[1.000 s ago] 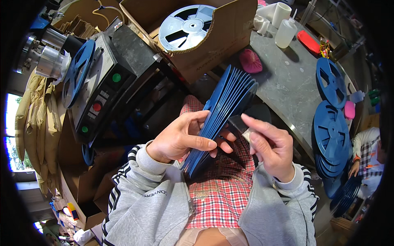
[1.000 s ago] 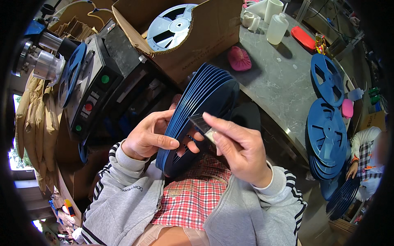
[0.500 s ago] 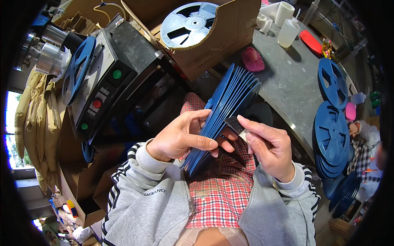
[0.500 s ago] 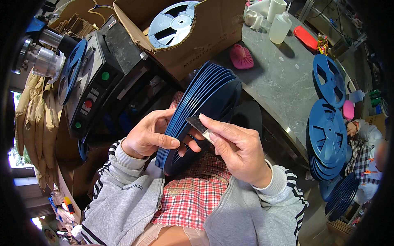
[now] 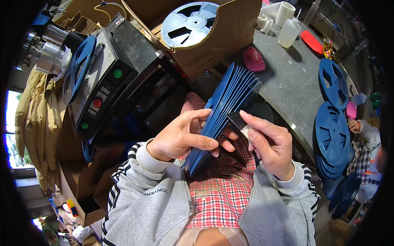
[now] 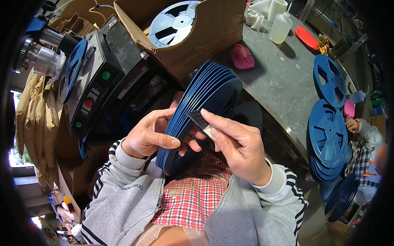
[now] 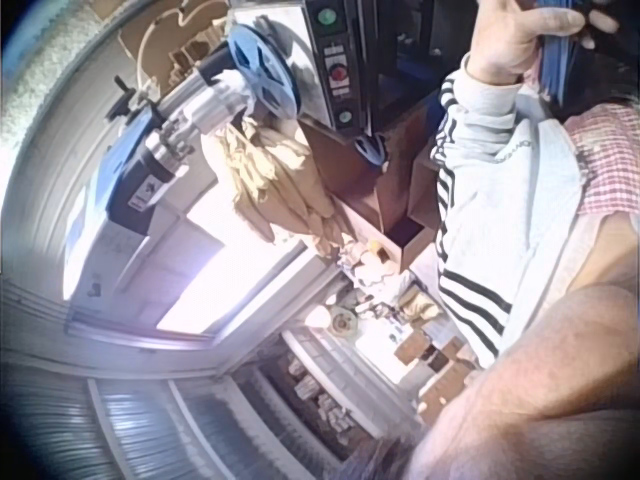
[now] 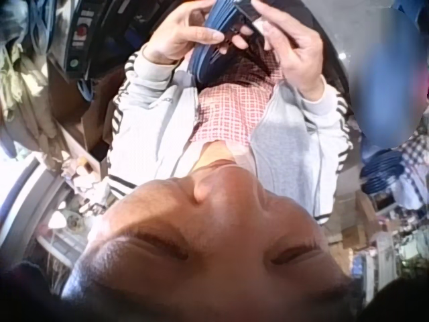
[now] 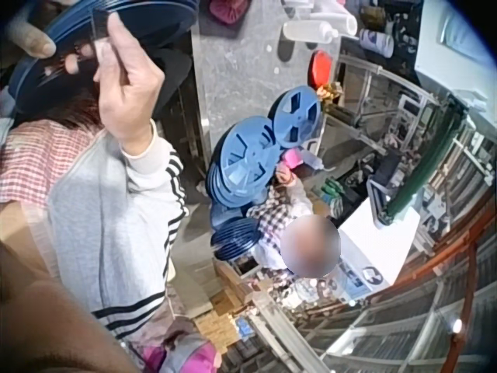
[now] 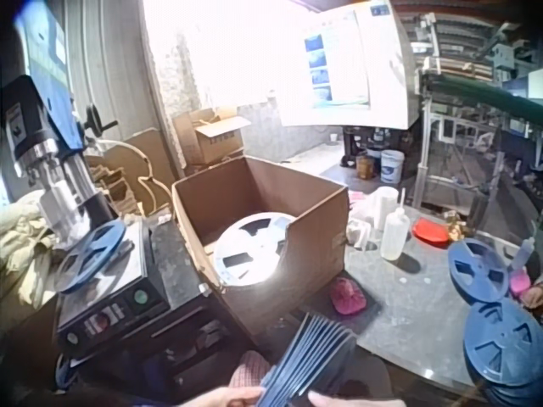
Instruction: The person wipes the surface of blue plastic reels with a pink cloth, then uses a small blade to scrape edges and remove burrs from a stack of reels. The person stacks the finished reels and hands them to a coworker.
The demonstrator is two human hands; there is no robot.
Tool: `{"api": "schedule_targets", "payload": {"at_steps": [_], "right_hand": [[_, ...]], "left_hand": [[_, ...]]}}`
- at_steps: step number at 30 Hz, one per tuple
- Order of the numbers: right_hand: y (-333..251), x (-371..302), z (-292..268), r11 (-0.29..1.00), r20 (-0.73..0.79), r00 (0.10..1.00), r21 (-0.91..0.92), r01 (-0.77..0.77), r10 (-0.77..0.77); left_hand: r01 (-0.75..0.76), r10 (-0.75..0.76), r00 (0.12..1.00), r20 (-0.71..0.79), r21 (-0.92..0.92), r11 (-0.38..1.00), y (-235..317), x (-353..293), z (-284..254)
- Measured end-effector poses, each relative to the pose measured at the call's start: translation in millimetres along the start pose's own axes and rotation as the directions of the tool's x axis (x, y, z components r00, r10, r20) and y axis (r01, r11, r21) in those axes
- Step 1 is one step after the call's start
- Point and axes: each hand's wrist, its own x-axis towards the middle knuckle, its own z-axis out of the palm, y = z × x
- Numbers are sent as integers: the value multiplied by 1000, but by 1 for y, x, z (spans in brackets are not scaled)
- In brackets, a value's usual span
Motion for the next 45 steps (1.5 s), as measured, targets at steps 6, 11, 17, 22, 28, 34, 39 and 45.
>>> {"api": "schedule_targets", "payload": {"at_steps": [6,11,17,22,28,34,39,45], "right_hand": [[3,1,2,1000,19,999,-10,27,-26],[4,0,1,999,68,997,-41,34,-32],[13,0,4,975,80,978,-95,200,-193],[3,4,0,1000,-9,1000,24,15,-15],[5,4,4,1000,39,999,-17,18,-17],[8,5,6,993,36,995,-72,91,-89],[3,8,2,999,7,1000,-48,10,-9],[-2,9,4,998,-28,999,-53,-38,37]], "left_hand": [[-6,7,998,63,-19,1000,-2,0,-6],[6,-6,1000,-1,-4,1000,-1,0,-2],[16,-17,1000,20,25,1000,-3,3,-7],[10,-10,1000,0,-8,1000,0,0,-1],[18,-18,1000,8,-2,1000,-1,1,-3],[-5,7,997,70,-28,1000,-3,3,-6],[7,-7,999,34,-5,1000,-2,3,-5],[12,-12,1000,15,5,1000,0,3,-3]]}}
